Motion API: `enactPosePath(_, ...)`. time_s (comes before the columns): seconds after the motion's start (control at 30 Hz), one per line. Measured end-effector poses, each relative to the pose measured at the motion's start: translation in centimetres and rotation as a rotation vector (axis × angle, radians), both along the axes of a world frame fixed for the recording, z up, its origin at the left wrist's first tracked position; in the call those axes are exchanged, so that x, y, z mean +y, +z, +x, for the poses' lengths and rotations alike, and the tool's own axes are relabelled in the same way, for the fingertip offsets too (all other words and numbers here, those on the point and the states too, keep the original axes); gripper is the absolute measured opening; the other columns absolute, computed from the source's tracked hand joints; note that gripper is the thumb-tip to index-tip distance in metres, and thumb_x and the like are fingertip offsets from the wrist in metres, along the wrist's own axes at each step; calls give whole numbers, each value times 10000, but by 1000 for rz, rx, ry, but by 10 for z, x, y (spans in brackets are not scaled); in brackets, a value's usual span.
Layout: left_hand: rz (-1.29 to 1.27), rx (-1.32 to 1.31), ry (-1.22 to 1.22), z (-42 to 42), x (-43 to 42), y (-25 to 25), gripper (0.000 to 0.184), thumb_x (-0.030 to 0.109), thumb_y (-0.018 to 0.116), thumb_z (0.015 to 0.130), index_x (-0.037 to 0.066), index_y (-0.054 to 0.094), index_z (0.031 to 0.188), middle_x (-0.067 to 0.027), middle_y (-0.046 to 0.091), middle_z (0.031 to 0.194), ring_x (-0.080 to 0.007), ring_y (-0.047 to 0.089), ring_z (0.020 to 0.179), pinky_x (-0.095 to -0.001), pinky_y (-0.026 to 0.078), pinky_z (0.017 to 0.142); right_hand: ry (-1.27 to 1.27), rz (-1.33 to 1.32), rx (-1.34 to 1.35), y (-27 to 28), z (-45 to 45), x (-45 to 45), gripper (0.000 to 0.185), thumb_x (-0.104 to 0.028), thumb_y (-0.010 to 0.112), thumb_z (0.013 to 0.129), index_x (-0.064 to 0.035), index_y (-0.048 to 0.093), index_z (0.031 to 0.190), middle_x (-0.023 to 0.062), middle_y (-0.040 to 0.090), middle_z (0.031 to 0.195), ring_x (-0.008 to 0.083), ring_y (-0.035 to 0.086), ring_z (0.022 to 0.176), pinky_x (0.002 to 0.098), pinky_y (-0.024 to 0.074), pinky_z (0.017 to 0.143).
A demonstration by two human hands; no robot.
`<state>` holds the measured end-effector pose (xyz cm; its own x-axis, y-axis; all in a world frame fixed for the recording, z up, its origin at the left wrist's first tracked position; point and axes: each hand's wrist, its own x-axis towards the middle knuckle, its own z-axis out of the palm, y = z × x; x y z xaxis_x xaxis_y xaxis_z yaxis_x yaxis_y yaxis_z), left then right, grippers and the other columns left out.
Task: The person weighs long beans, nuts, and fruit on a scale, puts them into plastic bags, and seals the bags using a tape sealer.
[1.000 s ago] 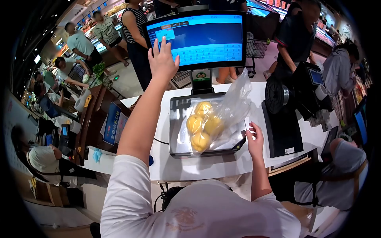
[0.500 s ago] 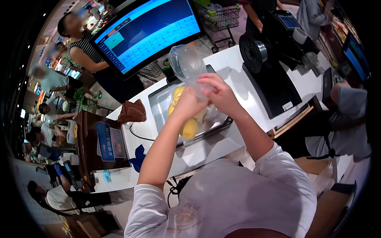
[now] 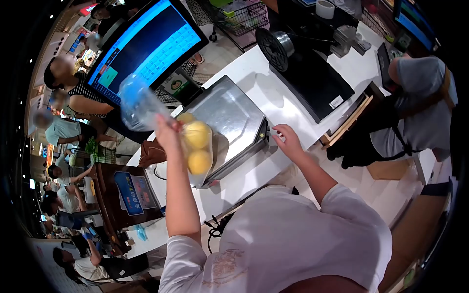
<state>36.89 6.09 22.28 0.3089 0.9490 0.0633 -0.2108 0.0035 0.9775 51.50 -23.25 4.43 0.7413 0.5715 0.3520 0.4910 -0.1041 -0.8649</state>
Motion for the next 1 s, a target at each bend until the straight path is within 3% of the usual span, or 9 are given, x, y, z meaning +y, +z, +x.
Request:
enactPosePath(0.1, -32, -150, -46, -16, -3, 17, 485, 466, 365, 1004, 103, 410, 686, 6, 312, 474, -122, 290, 413, -275, 358, 471, -8, 51, -147, -6, -6, 10, 223, -91, 685, 806, -35, 635, 1017, 118, 624, 979, 292, 602, 865, 344, 495, 753)
enactPosePath(0.23, 16, -242, -210, -34, -29, 37, 479, 471, 379, 997, 110, 403, 684, 1, 293, 460, -119, 257, 395, -278, 341, 469, -67, 43, -197, -10, -1, 24, 89, -41, 666, 794, -12, 640, 873, 121, 631, 870, 308, 594, 837, 374, 491, 741)
enactPosePath(0.47, -115, -447, -91, -47, -70, 69, 487, 528, 401, 971, 118, 414, 709, 21, 224, 454, -100, 213, 407, -243, 338, 491, -203, 82, -171, -25, -11, 33, 74, -8, 637, 797, -14, 629, 870, 134, 611, 846, 324, 581, 819, 384, 480, 729)
enactPosePath(0.6, -161, -510, -35, -61, -85, 86, 491, 547, 438, 953, 127, 402, 701, 28, 217, 460, -92, 208, 415, -226, 342, 494, -402, 88, -216, -40, -7, 26, 50, -20, 600, 866, -7, 617, 910, 97, 601, 845, 231, 577, 757, 310, 478, 691)
enactPosePath(0.67, -172, -505, 31, -63, -94, 96, 488, 537, 457, 949, 137, 383, 680, 31, 211, 465, -89, 207, 420, -220, 346, 497, -403, 273, 217, -34, 5, 15, 68, -47, 598, 891, -18, 601, 952, 65, 590, 858, 188, 570, 782, 319, 471, 713)
enactPosePath(0.73, -191, -494, 133, -63, -107, 109, 486, 514, 472, 951, 148, 357, 653, 33, 206, 471, -88, 207, 426, -217, 351, 500, -217, 547, 563, 10, 7, 8, 151, -58, 569, 927, -40, 543, 1075, 14, 560, 892, 102, 530, 814, 281, 443, 742)
enactPosePath(0.83, -109, -485, 56, -68, -119, 114, 511, 515, 461, 954, 157, 309, 623, 32, 205, 478, -89, 213, 435, -219, 356, 501, 223, 860, 1032, 140, -37, -1, 220, 0, 557, 907, -68, 491, 1105, 32, 569, 940, 110, 533, 846, 273, 434, 789)
enactPosePath(0.93, -106, -437, 160, -61, -134, 116, 521, 514, 446, 958, 154, 286, 617, 25, 208, 480, -98, 220, 441, -230, 364, 518, 501, 863, 1169, 203, -78, 0, 232, 51, 582, 870, -66, 485, 1044, 49, 576, 965, 109, 543, 885, 274, 439, 840)
enactPosePath(1.0, -73, -447, 109, -60, -142, 115, 520, 517, 428, 963, 154, 284, 620, 21, 208, 481, -105, 222, 441, -240, 373, 536, 609, 856, 989, 218, -97, 10, 262, 88, 606, 839, -56, 485, 1023, 47, 571, 967, 99, 544, 890, 251, 443, 836)
